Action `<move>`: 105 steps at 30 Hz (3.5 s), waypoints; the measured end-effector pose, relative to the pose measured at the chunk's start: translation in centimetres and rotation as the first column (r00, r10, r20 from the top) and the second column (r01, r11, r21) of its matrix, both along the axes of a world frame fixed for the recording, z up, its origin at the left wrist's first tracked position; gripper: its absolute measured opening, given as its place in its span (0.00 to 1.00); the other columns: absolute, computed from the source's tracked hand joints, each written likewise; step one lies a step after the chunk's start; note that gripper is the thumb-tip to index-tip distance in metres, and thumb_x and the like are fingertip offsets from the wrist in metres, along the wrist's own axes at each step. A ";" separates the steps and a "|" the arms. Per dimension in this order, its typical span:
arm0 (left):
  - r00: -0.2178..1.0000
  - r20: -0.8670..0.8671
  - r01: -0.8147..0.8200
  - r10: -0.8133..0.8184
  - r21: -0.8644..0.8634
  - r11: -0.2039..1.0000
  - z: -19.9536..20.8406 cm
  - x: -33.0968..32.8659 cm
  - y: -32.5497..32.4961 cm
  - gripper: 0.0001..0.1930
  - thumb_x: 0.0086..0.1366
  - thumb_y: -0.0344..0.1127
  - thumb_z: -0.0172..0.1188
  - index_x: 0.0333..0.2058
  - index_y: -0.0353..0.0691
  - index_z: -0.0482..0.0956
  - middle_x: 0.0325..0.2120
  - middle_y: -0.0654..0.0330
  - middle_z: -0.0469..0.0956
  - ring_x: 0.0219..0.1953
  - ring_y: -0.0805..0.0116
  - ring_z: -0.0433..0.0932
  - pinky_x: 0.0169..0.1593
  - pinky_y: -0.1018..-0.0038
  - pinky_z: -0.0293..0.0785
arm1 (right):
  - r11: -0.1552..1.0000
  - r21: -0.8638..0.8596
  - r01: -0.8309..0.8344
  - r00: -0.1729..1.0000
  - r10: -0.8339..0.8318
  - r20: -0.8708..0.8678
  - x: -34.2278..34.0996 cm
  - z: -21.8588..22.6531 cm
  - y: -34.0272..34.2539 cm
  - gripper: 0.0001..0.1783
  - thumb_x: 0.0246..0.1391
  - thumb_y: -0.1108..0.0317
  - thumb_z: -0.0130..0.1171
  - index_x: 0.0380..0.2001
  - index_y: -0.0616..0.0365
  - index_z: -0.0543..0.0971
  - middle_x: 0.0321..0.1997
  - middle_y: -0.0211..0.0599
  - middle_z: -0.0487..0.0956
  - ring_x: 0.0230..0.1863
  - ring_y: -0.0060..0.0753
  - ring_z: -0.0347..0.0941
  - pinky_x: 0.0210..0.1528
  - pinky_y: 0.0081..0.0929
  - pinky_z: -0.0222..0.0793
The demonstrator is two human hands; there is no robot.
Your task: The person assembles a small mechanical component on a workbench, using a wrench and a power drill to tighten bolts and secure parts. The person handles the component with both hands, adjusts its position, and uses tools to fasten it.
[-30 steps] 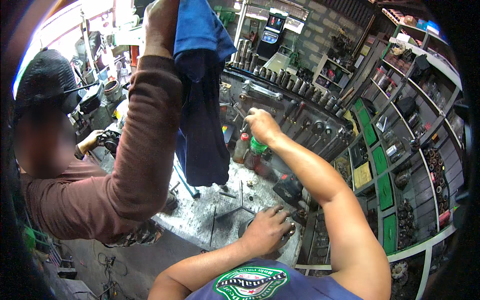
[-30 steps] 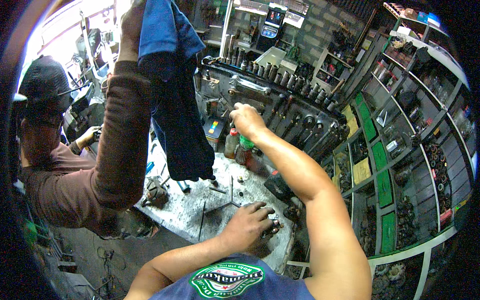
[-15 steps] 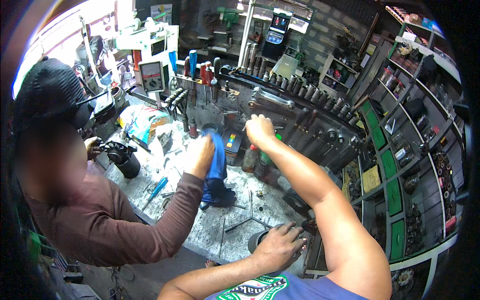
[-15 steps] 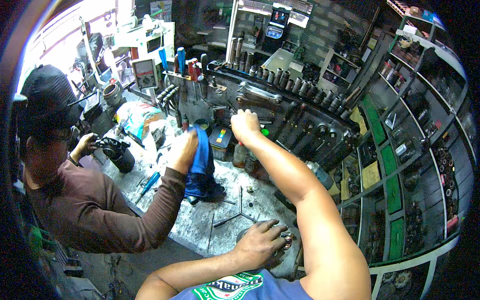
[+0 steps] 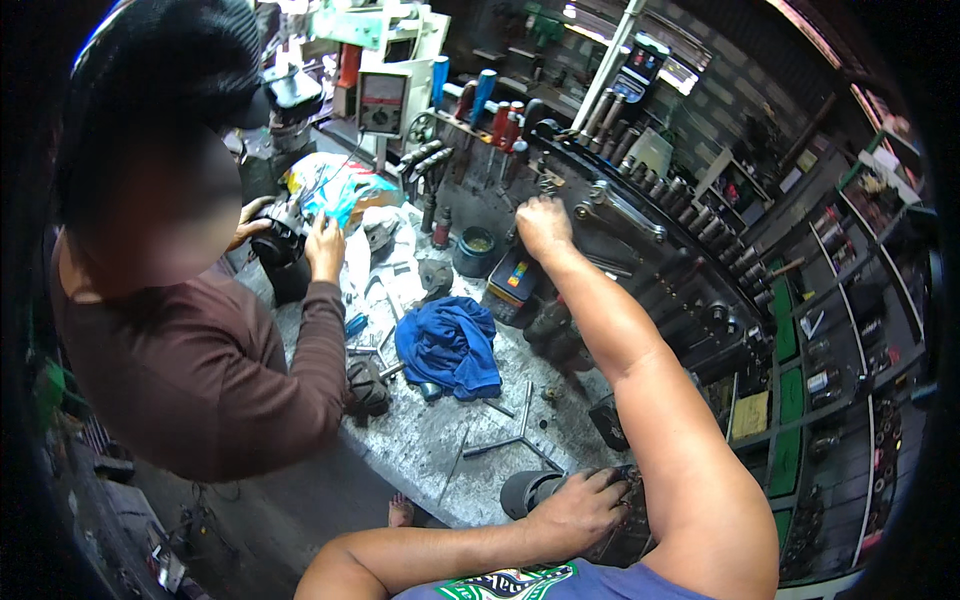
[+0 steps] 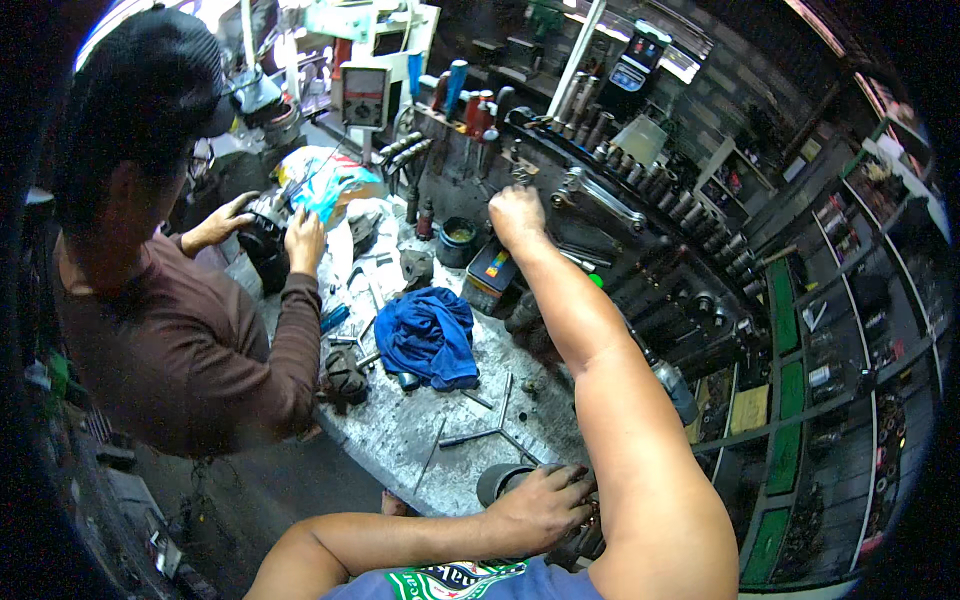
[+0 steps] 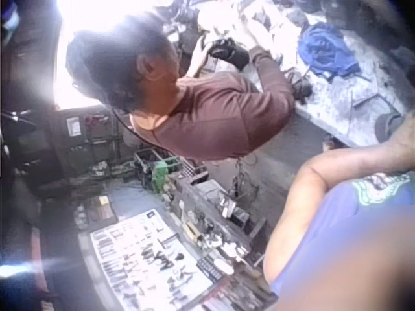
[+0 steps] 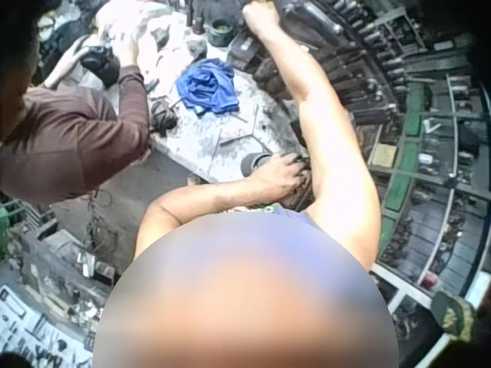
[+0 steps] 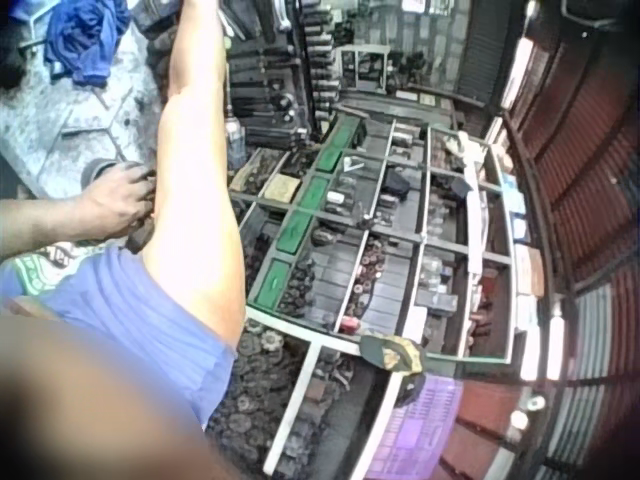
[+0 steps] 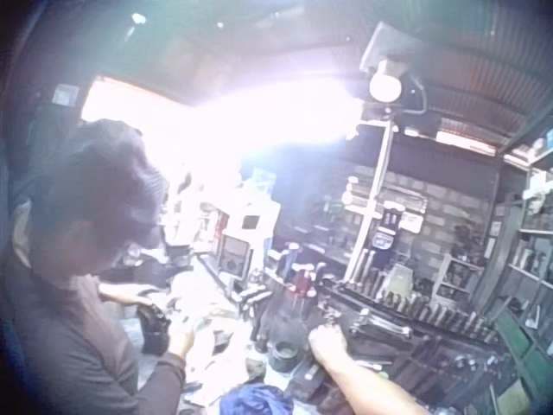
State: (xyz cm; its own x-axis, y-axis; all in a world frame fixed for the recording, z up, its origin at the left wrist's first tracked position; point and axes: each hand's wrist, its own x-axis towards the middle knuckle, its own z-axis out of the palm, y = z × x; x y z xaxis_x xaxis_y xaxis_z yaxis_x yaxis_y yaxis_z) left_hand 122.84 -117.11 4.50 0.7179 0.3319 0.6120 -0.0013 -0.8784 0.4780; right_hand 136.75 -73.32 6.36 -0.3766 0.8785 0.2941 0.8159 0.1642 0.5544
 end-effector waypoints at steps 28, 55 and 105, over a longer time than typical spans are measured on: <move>0.994 -0.074 0.070 -0.075 -0.058 0.996 0.5 -0.6 0.2 0.23 0.67 0.40 0.63 0.59 0.41 0.86 0.64 0.46 0.77 0.70 0.41 0.72 0.65 0.49 0.73 | 0.958 0.265 -0.113 0.957 0.177 -0.231 2.6 -1.6 -2.2 0.04 0.66 0.61 0.64 0.37 0.45 0.83 0.39 0.33 0.86 0.45 0.43 0.84 0.49 0.47 0.78; 0.999 0.013 0.054 -0.053 -0.037 0.998 -0.7 0.0 0.0 0.20 0.65 0.40 0.65 0.53 0.39 0.86 0.63 0.45 0.79 0.66 0.45 0.74 0.65 0.53 0.73 | 0.982 0.030 -0.188 0.973 0.182 0.145 2.5 1.0 -1.1 0.05 0.58 0.66 0.67 0.37 0.50 0.88 0.41 0.36 0.89 0.48 0.41 0.88 0.48 0.42 0.80; 1.000 -0.024 0.000 -0.001 -0.056 0.998 -0.1 -0.1 -0.4 0.20 0.64 0.40 0.70 0.54 0.43 0.88 0.64 0.47 0.80 0.70 0.42 0.75 0.66 0.50 0.75 | 0.919 0.080 -0.386 0.762 0.366 -0.534 0.2 6.0 -15.2 0.11 0.65 0.72 0.65 0.49 0.59 0.82 0.40 0.45 0.85 0.42 0.51 0.87 0.47 0.49 0.82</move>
State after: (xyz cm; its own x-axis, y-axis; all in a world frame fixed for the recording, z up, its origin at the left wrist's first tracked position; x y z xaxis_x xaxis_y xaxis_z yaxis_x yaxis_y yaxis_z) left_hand 122.76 -117.55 4.36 0.7327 0.3649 0.5745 0.0104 -0.8500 0.5267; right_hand 136.94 -88.57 12.35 -0.4732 0.7121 0.5186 0.8465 0.5305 0.0441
